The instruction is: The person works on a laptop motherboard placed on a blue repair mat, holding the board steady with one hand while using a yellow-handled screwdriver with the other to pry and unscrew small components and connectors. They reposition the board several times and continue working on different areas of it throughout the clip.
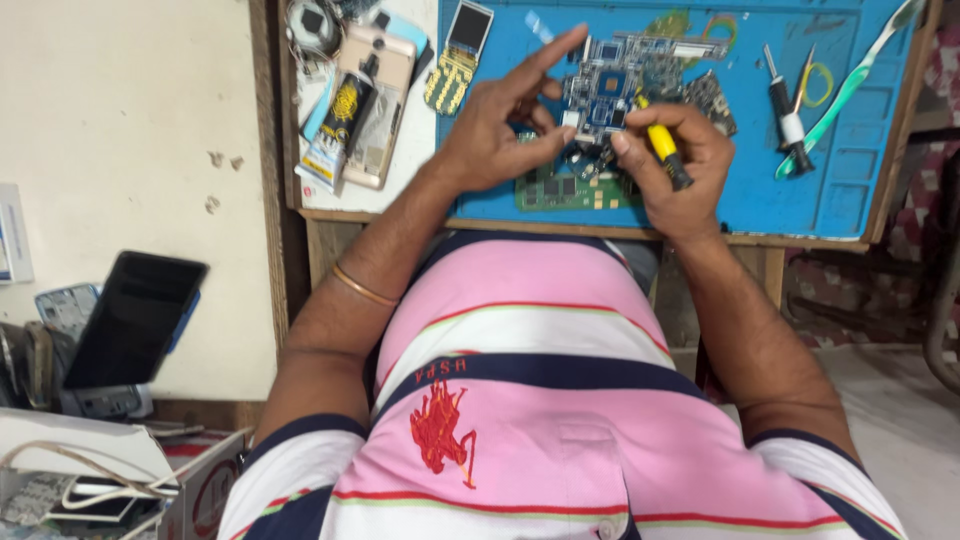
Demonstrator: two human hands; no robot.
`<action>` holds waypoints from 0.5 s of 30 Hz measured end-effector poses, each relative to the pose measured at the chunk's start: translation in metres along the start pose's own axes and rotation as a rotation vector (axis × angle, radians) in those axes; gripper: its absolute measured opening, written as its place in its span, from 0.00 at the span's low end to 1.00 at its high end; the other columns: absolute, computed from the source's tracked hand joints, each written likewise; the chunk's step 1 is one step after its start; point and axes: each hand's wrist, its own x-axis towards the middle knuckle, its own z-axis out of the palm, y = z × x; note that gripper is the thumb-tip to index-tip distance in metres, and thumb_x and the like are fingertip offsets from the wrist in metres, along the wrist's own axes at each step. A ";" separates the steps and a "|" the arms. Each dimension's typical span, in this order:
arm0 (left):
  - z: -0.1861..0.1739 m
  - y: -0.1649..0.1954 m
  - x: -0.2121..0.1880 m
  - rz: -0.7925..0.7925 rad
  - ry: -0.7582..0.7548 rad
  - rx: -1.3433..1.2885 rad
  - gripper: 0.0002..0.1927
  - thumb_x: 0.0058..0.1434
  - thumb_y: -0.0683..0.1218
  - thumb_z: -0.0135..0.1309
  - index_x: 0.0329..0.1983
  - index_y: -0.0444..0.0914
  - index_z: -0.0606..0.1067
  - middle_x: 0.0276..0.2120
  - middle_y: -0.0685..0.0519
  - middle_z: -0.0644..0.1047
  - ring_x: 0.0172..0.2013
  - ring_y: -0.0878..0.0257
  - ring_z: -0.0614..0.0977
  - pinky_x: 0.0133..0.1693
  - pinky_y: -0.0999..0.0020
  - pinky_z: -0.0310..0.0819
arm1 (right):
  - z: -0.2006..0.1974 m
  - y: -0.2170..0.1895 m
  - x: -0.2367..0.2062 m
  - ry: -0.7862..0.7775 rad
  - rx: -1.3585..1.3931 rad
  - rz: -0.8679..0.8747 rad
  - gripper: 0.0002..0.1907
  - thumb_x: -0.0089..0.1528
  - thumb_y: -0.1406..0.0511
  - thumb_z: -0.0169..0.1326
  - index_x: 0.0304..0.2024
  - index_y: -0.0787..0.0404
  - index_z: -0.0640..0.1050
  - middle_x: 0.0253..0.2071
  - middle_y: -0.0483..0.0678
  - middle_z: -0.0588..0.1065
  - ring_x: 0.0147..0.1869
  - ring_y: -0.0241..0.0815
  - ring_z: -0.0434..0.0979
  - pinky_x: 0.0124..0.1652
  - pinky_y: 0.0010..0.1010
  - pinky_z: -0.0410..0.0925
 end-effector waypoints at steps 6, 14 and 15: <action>0.003 0.002 0.002 0.092 0.071 0.099 0.39 0.70 0.43 0.64 0.79 0.53 0.59 0.61 0.44 0.78 0.41 0.68 0.82 0.43 0.72 0.84 | 0.006 0.001 0.001 0.023 0.001 0.021 0.09 0.67 0.73 0.63 0.49 0.66 0.79 0.41 0.44 0.78 0.43 0.29 0.77 0.44 0.19 0.71; 0.003 -0.003 0.002 -0.051 0.059 0.063 0.36 0.68 0.45 0.65 0.76 0.50 0.63 0.53 0.47 0.80 0.37 0.72 0.82 0.41 0.74 0.83 | 0.007 0.008 0.001 0.011 -0.040 0.012 0.09 0.66 0.72 0.64 0.48 0.66 0.79 0.42 0.46 0.78 0.44 0.29 0.77 0.44 0.19 0.71; 0.003 -0.003 0.001 -0.084 0.063 0.063 0.36 0.67 0.46 0.65 0.76 0.49 0.63 0.51 0.48 0.80 0.36 0.72 0.82 0.41 0.75 0.82 | 0.007 0.008 0.001 0.010 -0.036 0.020 0.09 0.66 0.72 0.64 0.48 0.66 0.79 0.42 0.46 0.78 0.44 0.29 0.77 0.44 0.19 0.71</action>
